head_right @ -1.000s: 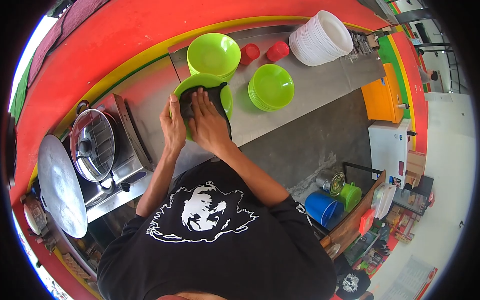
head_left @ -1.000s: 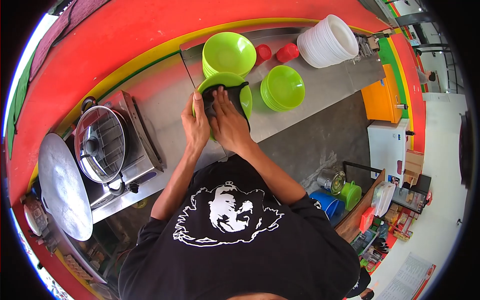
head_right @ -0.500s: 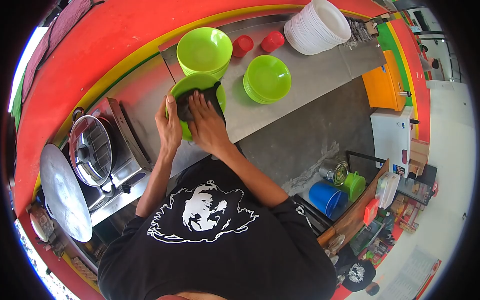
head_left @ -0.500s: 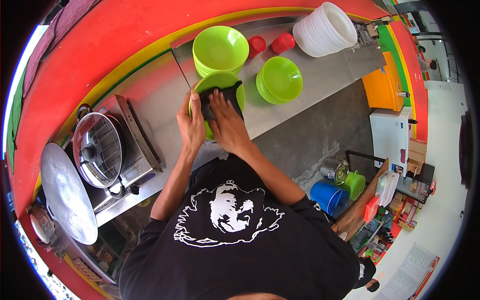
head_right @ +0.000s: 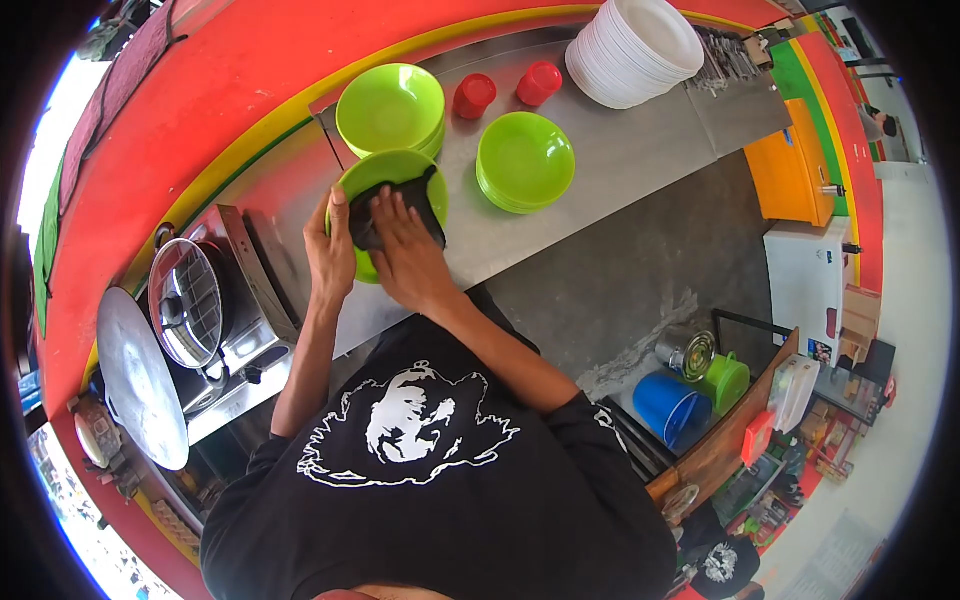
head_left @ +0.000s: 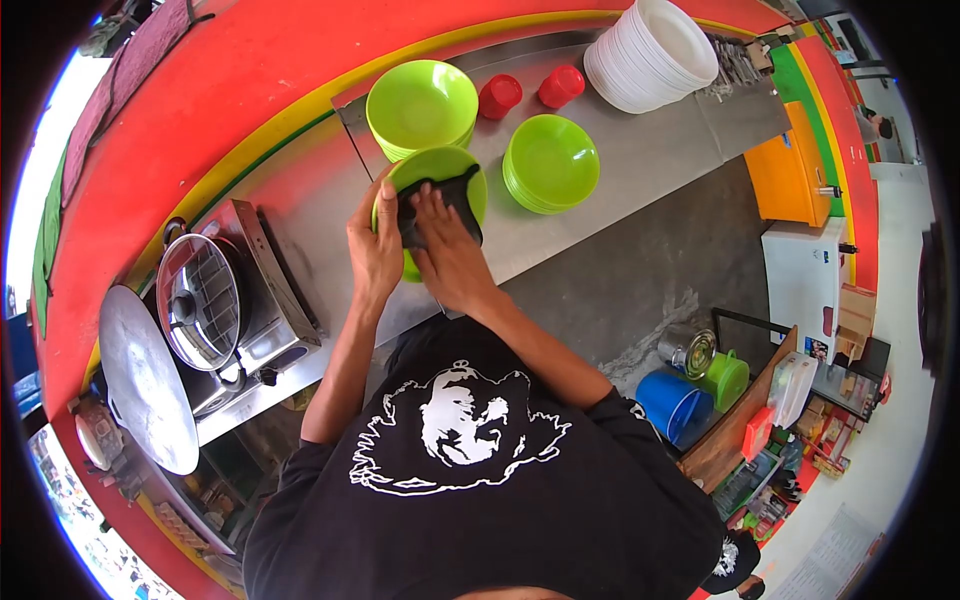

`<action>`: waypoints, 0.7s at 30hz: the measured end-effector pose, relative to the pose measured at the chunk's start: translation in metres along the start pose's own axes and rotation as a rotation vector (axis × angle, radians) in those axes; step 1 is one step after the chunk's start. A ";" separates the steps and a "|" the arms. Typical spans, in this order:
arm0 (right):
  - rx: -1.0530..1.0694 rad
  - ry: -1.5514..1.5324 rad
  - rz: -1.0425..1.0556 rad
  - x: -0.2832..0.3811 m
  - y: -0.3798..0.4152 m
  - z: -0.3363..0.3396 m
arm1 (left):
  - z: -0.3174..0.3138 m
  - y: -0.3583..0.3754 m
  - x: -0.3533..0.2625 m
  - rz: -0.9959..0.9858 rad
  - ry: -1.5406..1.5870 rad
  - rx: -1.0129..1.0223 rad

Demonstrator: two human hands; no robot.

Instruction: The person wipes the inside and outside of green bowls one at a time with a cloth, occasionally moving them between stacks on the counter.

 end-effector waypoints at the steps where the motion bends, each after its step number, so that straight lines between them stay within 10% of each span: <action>1: 0.043 -0.061 0.044 0.005 0.003 0.000 | -0.003 0.001 0.002 0.049 0.020 -0.002; 21: 0.403 -0.222 0.148 -0.014 0.036 0.051 | -0.060 0.028 0.007 0.305 0.075 -0.139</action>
Point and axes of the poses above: each hand's wrist, its own y-axis away from the middle knuckle, its own z-axis out of the back of the hand, x = y × z, the point moved 4 cm from there along -y, towards the middle knuckle, and after that the axes turned 7 degrees about -y, right-handed, at the moved point
